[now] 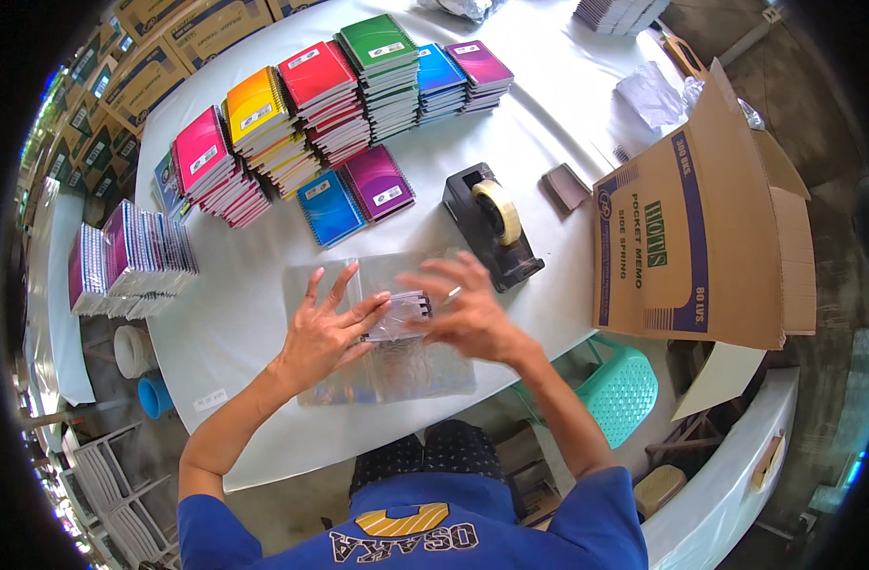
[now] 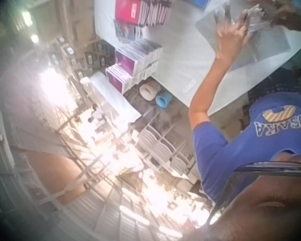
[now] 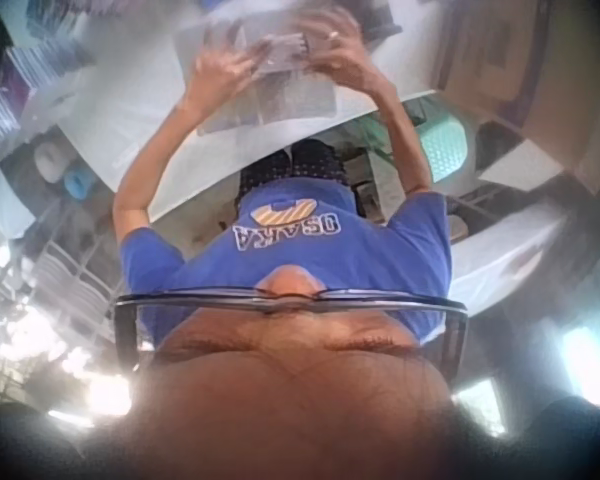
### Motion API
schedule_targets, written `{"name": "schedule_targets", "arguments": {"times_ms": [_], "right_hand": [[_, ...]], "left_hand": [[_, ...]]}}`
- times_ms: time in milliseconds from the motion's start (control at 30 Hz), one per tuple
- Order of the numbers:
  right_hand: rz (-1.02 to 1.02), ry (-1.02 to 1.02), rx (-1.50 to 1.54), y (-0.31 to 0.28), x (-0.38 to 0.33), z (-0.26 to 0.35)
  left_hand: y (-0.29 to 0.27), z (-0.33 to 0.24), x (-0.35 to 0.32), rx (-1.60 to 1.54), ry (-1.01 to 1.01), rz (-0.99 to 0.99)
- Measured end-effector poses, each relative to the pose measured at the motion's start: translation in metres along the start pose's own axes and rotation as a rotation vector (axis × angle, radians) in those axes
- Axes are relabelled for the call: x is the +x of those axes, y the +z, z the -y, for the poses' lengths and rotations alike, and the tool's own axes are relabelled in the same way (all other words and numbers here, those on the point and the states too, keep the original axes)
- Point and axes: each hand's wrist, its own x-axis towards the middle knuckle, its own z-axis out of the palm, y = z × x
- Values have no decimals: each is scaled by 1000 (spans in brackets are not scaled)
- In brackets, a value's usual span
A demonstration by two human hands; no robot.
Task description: The person places a notebook on a plastic sheet, folds the sheet around it, and secures it with tape. The person then stacks the packaged notebooks and repeats the process with additional notebooks of various colors.
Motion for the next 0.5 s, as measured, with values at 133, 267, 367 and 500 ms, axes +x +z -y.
{"name": "schedule_targets", "arguments": {"times_ms": [133, 267, 367, 500], "right_hand": [[-409, 884, 227, -34, -49, -64], [-276, 1210, 617, -38, -90, -123], [-329, 1164, 743, -41, -83, -106], [-253, 1121, 1069, -39, -87, -111]], "left_hand": [[2, -6, 2, 13, -6, -42], [-2, -11, 6, -91, -32, -50], [-2, -8, 1, -70, -59, -23], [1, -9, 3, -48, -35, -23]]}}
